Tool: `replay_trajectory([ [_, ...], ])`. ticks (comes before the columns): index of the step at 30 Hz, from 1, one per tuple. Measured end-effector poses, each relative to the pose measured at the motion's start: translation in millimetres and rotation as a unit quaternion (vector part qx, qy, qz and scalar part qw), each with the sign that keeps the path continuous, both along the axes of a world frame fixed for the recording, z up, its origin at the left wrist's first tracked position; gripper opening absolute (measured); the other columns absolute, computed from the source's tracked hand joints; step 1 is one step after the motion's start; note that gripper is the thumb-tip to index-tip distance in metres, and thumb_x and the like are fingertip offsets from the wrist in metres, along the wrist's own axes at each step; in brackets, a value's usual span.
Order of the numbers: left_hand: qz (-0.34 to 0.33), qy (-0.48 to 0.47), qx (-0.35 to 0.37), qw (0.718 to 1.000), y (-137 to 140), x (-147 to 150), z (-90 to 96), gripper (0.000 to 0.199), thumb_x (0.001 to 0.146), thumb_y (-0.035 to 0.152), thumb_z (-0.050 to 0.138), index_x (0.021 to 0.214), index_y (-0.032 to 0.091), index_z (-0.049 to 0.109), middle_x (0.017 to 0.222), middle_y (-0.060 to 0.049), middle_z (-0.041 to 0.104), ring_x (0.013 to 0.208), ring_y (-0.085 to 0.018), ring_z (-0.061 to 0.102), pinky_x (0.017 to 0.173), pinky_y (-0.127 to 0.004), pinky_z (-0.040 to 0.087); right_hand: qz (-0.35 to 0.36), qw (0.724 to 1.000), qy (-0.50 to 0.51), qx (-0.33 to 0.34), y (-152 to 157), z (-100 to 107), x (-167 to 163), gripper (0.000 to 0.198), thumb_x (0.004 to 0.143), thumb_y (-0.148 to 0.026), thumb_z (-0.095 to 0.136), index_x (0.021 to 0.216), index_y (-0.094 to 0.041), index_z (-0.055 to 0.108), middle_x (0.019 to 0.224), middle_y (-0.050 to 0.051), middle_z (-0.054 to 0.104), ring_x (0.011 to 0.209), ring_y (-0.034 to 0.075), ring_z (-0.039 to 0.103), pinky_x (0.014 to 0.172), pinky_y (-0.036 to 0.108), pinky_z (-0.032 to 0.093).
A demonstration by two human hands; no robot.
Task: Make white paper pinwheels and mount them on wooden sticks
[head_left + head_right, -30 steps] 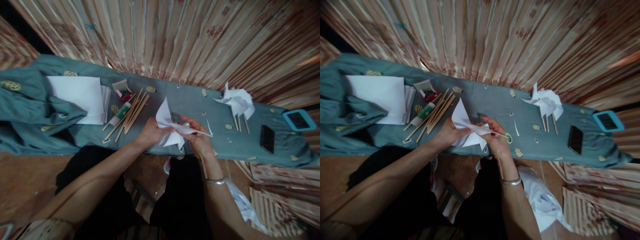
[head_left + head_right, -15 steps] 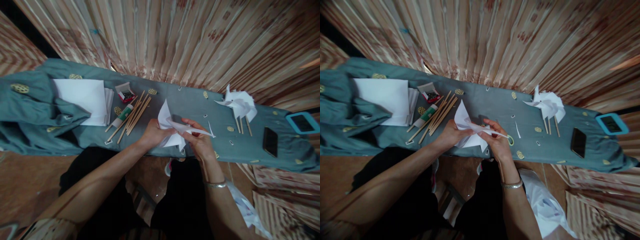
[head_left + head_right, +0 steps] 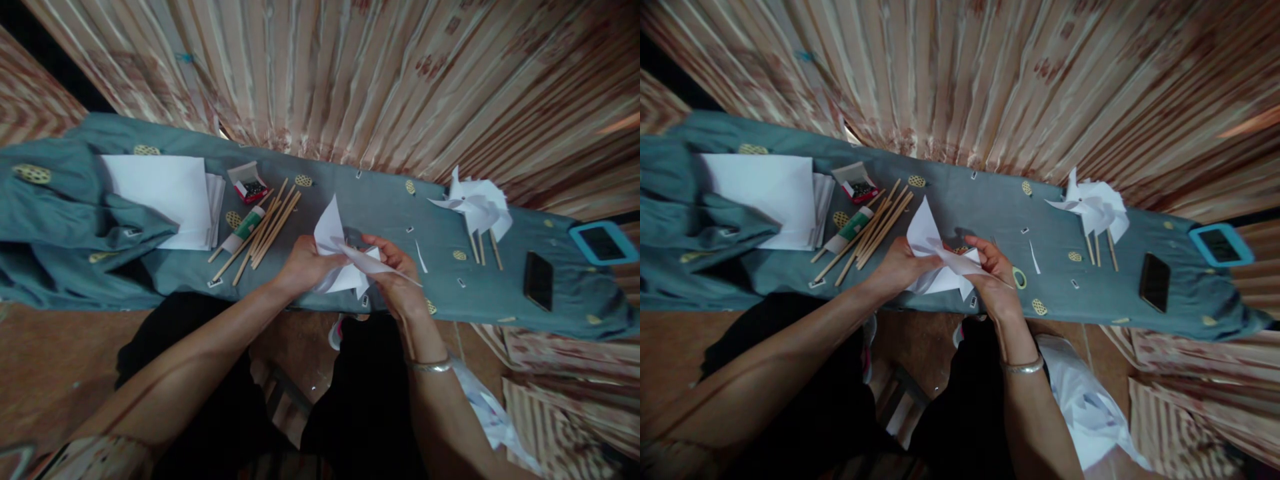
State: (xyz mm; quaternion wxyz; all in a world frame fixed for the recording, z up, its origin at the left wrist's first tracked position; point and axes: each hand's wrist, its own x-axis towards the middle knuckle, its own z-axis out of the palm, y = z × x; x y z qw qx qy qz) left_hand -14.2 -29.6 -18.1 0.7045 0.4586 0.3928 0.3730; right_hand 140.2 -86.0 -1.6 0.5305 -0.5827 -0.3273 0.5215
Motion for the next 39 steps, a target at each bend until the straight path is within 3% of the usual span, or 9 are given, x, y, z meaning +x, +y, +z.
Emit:
replay_trajectory([
  [21, -0.013, 0.016, 0.008, 1.0, 0.5, -0.6, -0.7, 0.022, 0.06, 0.031, 0.082, 0.068, 0.013, 0.072, 0.066, -0.004, 0.07, 0.064, -0.02, 0.065, 0.058, -0.027, 0.05, 0.0, 0.999, -0.05, -0.01, -0.4, -3.0, -3.1, 0.054, 0.052, -0.037, 0.088, 0.1, -0.026, 0.066, 0.078, 0.0, 0.072, 0.068, 0.021, 0.065, 0.068, 0.039, 0.053],
  [32, -0.016, 0.021, 0.008, 1.0, 0.2, -0.8, 3.7, 0.022, 0.059, 0.031, 0.082, 0.066, 0.013, 0.072, 0.064, -0.003, 0.07, 0.062, -0.019, 0.064, 0.058, -0.028, 0.051, -0.008, 0.999, -0.038, 0.0, -2.2, -3.6, -3.3, 0.048, 0.054, -0.032, 0.086, 0.098, -0.025, 0.069, 0.076, -0.002, 0.072, 0.062, 0.017, 0.063, 0.062, 0.034, 0.054],
  [39, -0.02, 0.031, 0.011, 0.999, 0.8, -1.6, 3.1, 0.022, 0.058, 0.031, 0.083, 0.065, 0.014, 0.071, 0.064, -0.003, 0.07, 0.064, -0.02, 0.065, 0.058, -0.028, 0.051, -0.007, 0.999, -0.052, -0.004, -2.1, -4.5, -2.4, 0.045, 0.055, -0.029, 0.084, 0.098, -0.025, 0.07, 0.079, -0.001, 0.073, 0.066, 0.018, 0.065, 0.067, 0.036, 0.054],
])
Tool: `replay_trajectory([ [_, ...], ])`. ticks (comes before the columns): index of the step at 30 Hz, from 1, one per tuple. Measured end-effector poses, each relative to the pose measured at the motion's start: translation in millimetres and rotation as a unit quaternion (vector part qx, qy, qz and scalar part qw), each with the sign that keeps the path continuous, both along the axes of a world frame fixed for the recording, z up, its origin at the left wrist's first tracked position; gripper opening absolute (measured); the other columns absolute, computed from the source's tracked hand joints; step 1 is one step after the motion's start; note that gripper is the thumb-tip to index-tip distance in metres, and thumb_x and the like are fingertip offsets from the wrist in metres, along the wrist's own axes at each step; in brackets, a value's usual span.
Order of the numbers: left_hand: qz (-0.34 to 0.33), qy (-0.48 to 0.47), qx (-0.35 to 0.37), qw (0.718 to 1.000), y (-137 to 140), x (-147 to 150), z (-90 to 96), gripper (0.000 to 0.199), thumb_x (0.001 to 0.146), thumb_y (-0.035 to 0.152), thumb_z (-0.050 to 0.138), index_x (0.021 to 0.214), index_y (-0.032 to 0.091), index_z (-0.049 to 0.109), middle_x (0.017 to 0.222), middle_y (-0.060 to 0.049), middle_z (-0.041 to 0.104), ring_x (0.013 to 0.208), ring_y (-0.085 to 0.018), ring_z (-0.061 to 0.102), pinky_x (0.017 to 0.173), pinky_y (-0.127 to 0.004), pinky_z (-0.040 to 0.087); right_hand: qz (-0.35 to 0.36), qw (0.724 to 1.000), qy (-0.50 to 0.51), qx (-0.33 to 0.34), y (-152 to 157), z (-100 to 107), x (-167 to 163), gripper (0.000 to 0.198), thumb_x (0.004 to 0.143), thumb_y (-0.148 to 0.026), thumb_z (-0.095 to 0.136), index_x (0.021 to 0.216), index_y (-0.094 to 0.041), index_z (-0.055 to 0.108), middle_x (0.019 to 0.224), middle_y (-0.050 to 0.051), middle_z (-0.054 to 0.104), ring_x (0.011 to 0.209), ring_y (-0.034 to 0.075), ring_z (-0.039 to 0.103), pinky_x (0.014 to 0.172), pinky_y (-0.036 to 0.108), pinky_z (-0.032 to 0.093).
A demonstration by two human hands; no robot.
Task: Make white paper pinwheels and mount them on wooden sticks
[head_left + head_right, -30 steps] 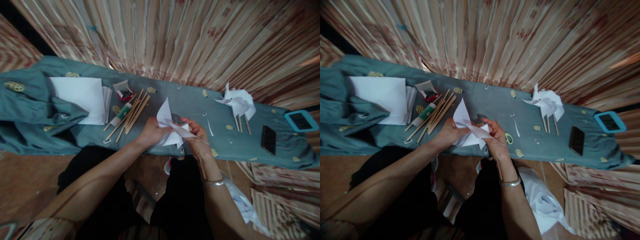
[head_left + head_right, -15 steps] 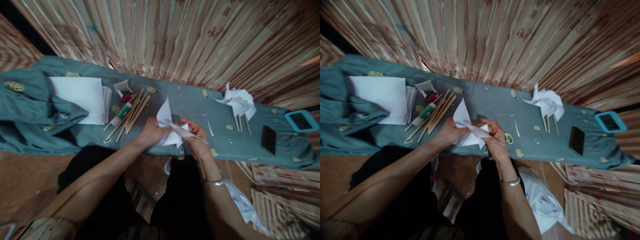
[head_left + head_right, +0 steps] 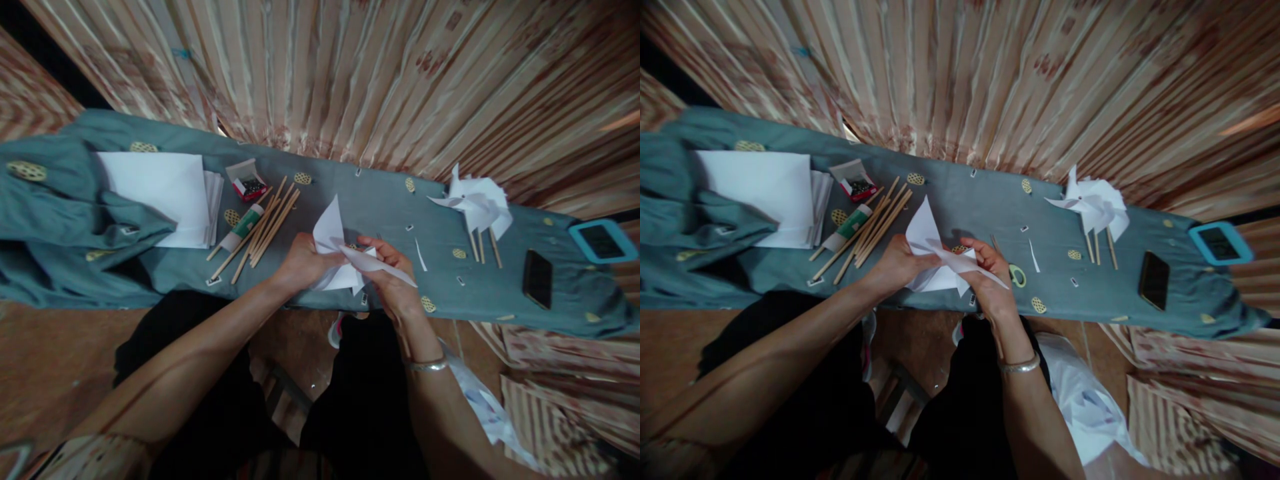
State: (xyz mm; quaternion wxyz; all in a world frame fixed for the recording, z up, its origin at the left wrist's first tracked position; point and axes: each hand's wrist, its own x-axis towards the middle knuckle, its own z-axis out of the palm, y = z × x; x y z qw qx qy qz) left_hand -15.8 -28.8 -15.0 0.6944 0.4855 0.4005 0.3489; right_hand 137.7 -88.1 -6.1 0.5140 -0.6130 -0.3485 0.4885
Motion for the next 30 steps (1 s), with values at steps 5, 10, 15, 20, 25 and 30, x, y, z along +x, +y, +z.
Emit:
replay_trajectory([
  [5, 0.009, -0.01, -0.005, 1.0, 0.5, 1.1, -5.1, 0.023, 0.056, 0.031, 0.084, 0.067, 0.014, 0.071, 0.065, -0.004, 0.07, 0.064, -0.021, 0.066, 0.059, -0.029, 0.052, -0.002, 1.0, -0.004, -0.005, -0.1, -0.2, 0.0, 0.045, 0.055, -0.028, 0.084, 0.097, -0.027, 0.069, 0.078, -0.001, 0.073, 0.068, 0.019, 0.065, 0.068, 0.035, 0.054],
  [10, 0.008, -0.011, 0.007, 1.0, 1.1, 1.4, -7.2, 0.023, 0.057, 0.029, 0.084, 0.068, 0.014, 0.071, 0.068, -0.004, 0.071, 0.069, -0.022, 0.067, 0.062, -0.029, 0.053, 0.004, 1.0, -0.021, -0.001, -0.8, -1.6, 0.0, 0.046, 0.057, -0.032, 0.083, 0.1, -0.027, 0.068, 0.08, -0.001, 0.072, 0.07, 0.021, 0.066, 0.069, 0.037, 0.052],
  [15, 0.013, -0.007, 0.006, 1.0, 1.8, 1.7, -3.1, 0.024, 0.057, 0.029, 0.085, 0.069, 0.013, 0.071, 0.068, -0.005, 0.071, 0.07, -0.023, 0.068, 0.063, -0.031, 0.054, -0.009, 0.999, -0.03, 0.024, 0.4, -1.0, -2.3, 0.046, 0.058, -0.036, 0.084, 0.099, -0.026, 0.066, 0.08, -0.001, 0.072, 0.071, 0.02, 0.066, 0.073, 0.038, 0.052],
  [20, 0.011, -0.015, 0.01, 1.0, 1.5, 1.0, -2.1, 0.023, 0.058, 0.027, 0.084, 0.07, 0.012, 0.071, 0.068, -0.005, 0.071, 0.069, -0.022, 0.068, 0.063, -0.031, 0.054, -0.019, 0.999, -0.044, 0.026, 0.4, 2.1, -4.7, 0.044, 0.059, -0.034, 0.083, 0.099, -0.025, 0.067, 0.079, -0.001, 0.072, 0.07, 0.019, 0.064, 0.073, 0.035, 0.052],
  [25, 0.014, -0.021, 0.003, 1.0, 0.5, 0.4, -4.6, 0.02, 0.058, 0.024, 0.083, 0.069, 0.013, 0.071, 0.07, -0.005, 0.073, 0.07, -0.022, 0.068, 0.063, -0.03, 0.055, -0.032, 0.996, -0.078, 0.019, -0.4, 3.4, -4.6, 0.043, 0.058, -0.033, 0.083, 0.097, -0.024, 0.069, 0.08, 0.0, 0.071, 0.072, 0.019, 0.064, 0.071, 0.033, 0.051],
  [30, 0.022, -0.028, -0.033, 0.999, -0.7, 0.0, -0.8, 0.023, 0.059, 0.023, 0.082, 0.077, 0.011, 0.072, 0.073, -0.005, 0.073, 0.071, -0.021, 0.068, 0.065, -0.029, 0.055, -0.018, 0.999, -0.046, 0.01, -0.6, 2.7, -2.3, 0.042, 0.059, -0.036, 0.083, 0.096, -0.023, 0.068, 0.072, -0.001, 0.069, 0.064, 0.019, 0.065, 0.06, 0.032, 0.05],
])
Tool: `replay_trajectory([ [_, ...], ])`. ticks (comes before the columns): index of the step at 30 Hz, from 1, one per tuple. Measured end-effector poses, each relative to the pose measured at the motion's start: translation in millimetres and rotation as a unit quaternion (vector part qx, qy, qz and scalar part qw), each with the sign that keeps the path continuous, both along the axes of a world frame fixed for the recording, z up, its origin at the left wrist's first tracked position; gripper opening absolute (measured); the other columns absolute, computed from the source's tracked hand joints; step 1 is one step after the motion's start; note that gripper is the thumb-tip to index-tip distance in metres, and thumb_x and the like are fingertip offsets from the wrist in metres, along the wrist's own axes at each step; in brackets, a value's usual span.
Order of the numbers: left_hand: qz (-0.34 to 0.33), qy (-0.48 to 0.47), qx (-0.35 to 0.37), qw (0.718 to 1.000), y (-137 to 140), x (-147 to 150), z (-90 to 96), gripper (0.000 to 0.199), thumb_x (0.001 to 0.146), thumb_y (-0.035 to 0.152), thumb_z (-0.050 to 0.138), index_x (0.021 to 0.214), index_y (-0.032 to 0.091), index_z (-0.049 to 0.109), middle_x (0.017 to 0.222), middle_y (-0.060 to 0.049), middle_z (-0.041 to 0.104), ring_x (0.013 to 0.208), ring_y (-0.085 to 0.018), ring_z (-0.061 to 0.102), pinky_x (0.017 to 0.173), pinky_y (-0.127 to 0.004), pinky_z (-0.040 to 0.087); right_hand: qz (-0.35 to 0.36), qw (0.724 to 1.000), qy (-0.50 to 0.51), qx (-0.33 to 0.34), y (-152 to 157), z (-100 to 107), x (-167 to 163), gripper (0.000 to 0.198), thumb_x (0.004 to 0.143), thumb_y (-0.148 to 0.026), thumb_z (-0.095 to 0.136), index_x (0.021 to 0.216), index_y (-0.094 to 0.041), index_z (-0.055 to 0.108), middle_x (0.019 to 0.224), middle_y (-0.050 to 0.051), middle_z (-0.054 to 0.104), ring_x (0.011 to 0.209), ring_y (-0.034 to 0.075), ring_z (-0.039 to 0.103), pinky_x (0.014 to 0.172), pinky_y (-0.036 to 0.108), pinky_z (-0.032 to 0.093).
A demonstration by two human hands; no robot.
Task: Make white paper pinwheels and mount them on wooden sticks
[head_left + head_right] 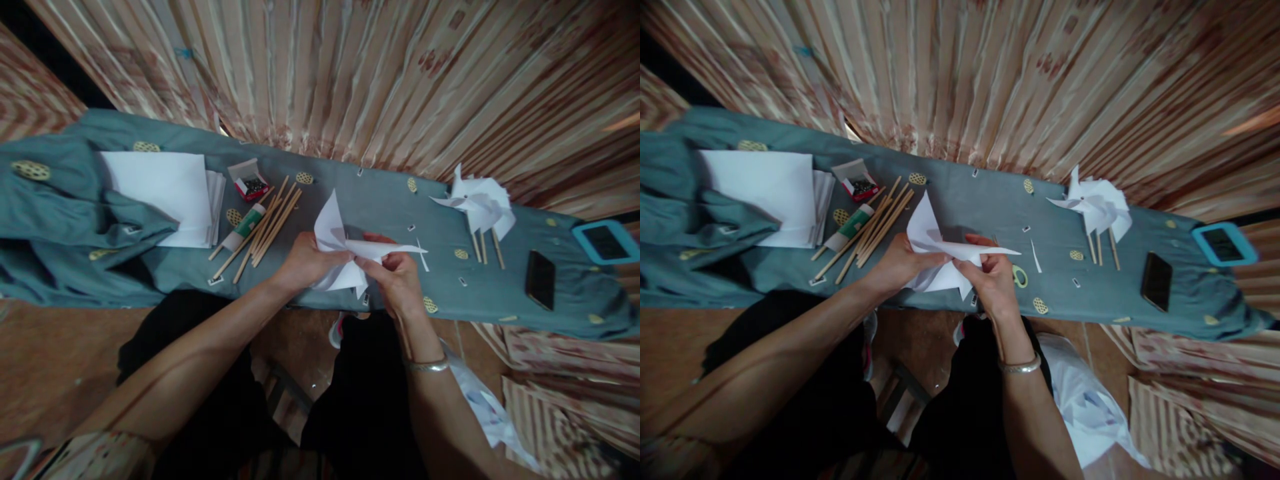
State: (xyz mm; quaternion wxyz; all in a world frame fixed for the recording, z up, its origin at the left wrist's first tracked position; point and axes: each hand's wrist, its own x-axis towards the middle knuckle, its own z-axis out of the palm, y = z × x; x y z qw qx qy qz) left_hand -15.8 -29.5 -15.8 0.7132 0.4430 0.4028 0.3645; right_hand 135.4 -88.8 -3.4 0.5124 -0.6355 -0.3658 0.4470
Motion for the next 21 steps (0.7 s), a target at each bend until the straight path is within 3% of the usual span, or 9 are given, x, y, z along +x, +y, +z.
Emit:
replay_trajectory([
  [3, -0.001, -0.016, -0.027, 0.999, -1, 0, 1.5, 0.027, 0.057, 0.022, 0.082, 0.081, 0.011, 0.072, 0.076, -0.005, 0.074, 0.072, -0.021, 0.069, 0.067, -0.029, 0.055, 0.003, 1.0, 0.019, -0.004, 0, 1, 0, 0.039, 0.059, -0.036, 0.083, 0.092, -0.021, 0.069, 0.07, -0.001, 0.07, 0.061, 0.019, 0.065, 0.056, 0.031, 0.05],
  [9, -0.01, -0.032, -0.037, 0.999, -2, 0, -0.2, 0.028, 0.055, 0.022, 0.084, 0.078, 0.011, 0.072, 0.074, -0.005, 0.073, 0.071, -0.021, 0.068, 0.067, -0.03, 0.055, -0.002, 0.998, 0.056, -0.013, 1, 5, -3, 0.055, 0.054, -0.032, 0.087, 0.104, -0.021, 0.067, 0.074, 0.0, 0.074, 0.061, 0.019, 0.067, 0.057, 0.031, 0.053],
  [15, -0.007, -0.014, -0.025, 1.0, -1, 1, -0.3, 0.026, 0.054, 0.021, 0.084, 0.075, 0.012, 0.072, 0.068, -0.003, 0.071, 0.064, -0.018, 0.066, 0.064, -0.028, 0.054, -0.02, 0.998, 0.049, -0.03, 3, 8, -5, 0.046, 0.049, -0.033, 0.089, 0.088, -0.022, 0.067, 0.076, 0.001, 0.076, 0.063, 0.019, 0.069, 0.059, 0.029, 0.056],
  [21, -0.01, -0.016, -0.02, 1.0, -1, 1, -6.2, 0.033, 0.053, 0.026, 0.085, 0.078, 0.01, 0.071, 0.072, -0.004, 0.072, 0.07, -0.019, 0.068, 0.069, -0.028, 0.054, -0.038, 0.996, 0.039, -0.068, 5, 14, -9, 0.065, 0.038, -0.032, 0.092, 0.096, -0.02, 0.064, 0.065, -0.003, 0.072, 0.055, 0.017, 0.066, 0.053, 0.026, 0.053],
])
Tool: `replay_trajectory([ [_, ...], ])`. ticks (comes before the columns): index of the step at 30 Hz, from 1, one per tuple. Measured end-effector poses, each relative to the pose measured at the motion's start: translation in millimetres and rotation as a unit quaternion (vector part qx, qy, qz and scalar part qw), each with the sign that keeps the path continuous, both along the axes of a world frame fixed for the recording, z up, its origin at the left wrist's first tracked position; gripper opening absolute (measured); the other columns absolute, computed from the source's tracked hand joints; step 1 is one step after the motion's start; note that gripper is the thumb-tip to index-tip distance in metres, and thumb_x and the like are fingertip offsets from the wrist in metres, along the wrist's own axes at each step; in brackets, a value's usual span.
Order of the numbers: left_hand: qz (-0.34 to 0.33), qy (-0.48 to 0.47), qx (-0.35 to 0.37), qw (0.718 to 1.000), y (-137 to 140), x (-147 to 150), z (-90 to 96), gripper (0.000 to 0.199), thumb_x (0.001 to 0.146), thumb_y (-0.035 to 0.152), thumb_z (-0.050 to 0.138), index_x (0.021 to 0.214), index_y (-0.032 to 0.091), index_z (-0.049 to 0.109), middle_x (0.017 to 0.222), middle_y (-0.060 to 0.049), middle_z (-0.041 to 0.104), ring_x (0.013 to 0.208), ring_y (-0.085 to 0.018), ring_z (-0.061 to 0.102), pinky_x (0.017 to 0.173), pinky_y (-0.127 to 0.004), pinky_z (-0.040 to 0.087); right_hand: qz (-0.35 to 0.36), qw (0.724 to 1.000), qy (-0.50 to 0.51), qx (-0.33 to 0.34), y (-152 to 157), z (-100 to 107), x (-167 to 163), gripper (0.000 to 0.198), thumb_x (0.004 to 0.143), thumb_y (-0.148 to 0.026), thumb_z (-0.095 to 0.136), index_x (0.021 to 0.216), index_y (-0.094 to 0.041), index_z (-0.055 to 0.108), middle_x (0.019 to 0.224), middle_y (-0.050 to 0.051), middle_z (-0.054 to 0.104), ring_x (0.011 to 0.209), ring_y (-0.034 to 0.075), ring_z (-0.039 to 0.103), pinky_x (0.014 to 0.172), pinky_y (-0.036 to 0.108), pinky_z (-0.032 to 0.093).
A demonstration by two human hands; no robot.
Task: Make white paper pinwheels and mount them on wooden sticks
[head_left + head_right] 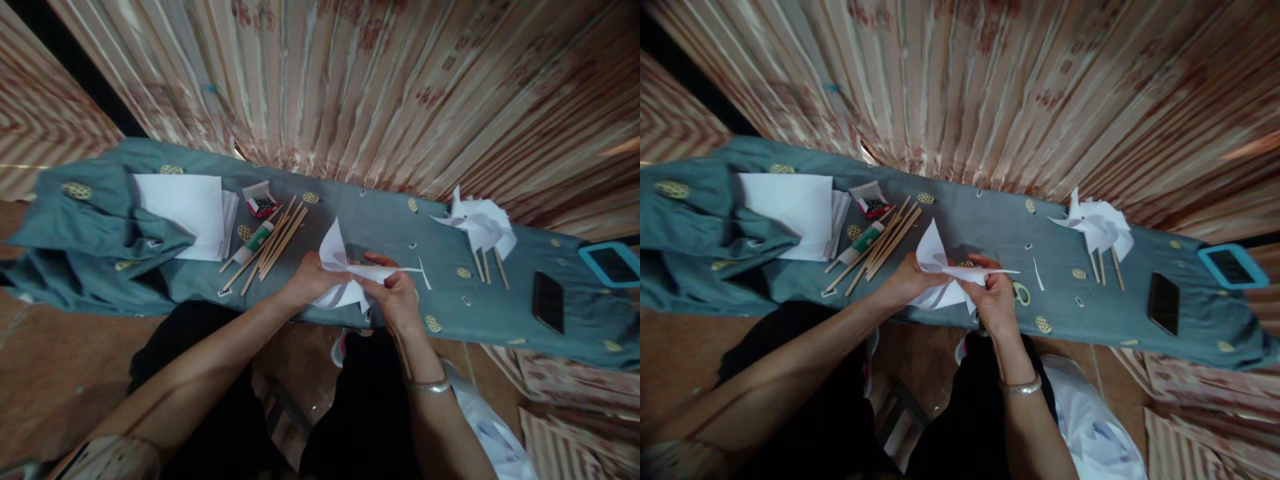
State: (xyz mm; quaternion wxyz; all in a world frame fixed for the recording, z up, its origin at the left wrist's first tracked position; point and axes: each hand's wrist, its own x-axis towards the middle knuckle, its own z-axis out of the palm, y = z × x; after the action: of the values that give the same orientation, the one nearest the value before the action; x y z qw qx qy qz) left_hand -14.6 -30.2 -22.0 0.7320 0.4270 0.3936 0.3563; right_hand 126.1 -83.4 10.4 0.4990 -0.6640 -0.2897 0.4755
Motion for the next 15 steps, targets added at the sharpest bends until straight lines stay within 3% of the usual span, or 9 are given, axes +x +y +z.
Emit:
replay_trajectory([
  [7, 0.015, -0.014, -0.006, 1.0, -0.2, 0.1, -4.1, 0.031, 0.053, 0.024, 0.083, 0.078, 0.01, 0.072, 0.068, -0.003, 0.071, 0.067, -0.018, 0.066, 0.066, -0.027, 0.052, 0.018, 1.0, -0.018, 0.004, -2.9, -1.6, 1.0, 0.058, 0.045, -0.037, 0.089, 0.095, -0.018, 0.065, 0.073, 0.002, 0.076, 0.055, 0.018, 0.068, 0.048, 0.025, 0.052],
  [15, 0.022, -0.005, -0.023, 0.999, -0.2, 0.0, 0.8, 0.025, 0.051, 0.02, 0.08, 0.073, 0.011, 0.071, 0.065, -0.001, 0.069, 0.06, -0.014, 0.061, 0.06, -0.025, 0.049, 0.021, 1.0, -0.009, -0.006, -2.4, -4.4, -0.7, 0.061, 0.046, -0.036, 0.089, 0.099, -0.017, 0.065, 0.071, 0.0, 0.076, 0.052, 0.015, 0.066, 0.046, 0.022, 0.05],
])
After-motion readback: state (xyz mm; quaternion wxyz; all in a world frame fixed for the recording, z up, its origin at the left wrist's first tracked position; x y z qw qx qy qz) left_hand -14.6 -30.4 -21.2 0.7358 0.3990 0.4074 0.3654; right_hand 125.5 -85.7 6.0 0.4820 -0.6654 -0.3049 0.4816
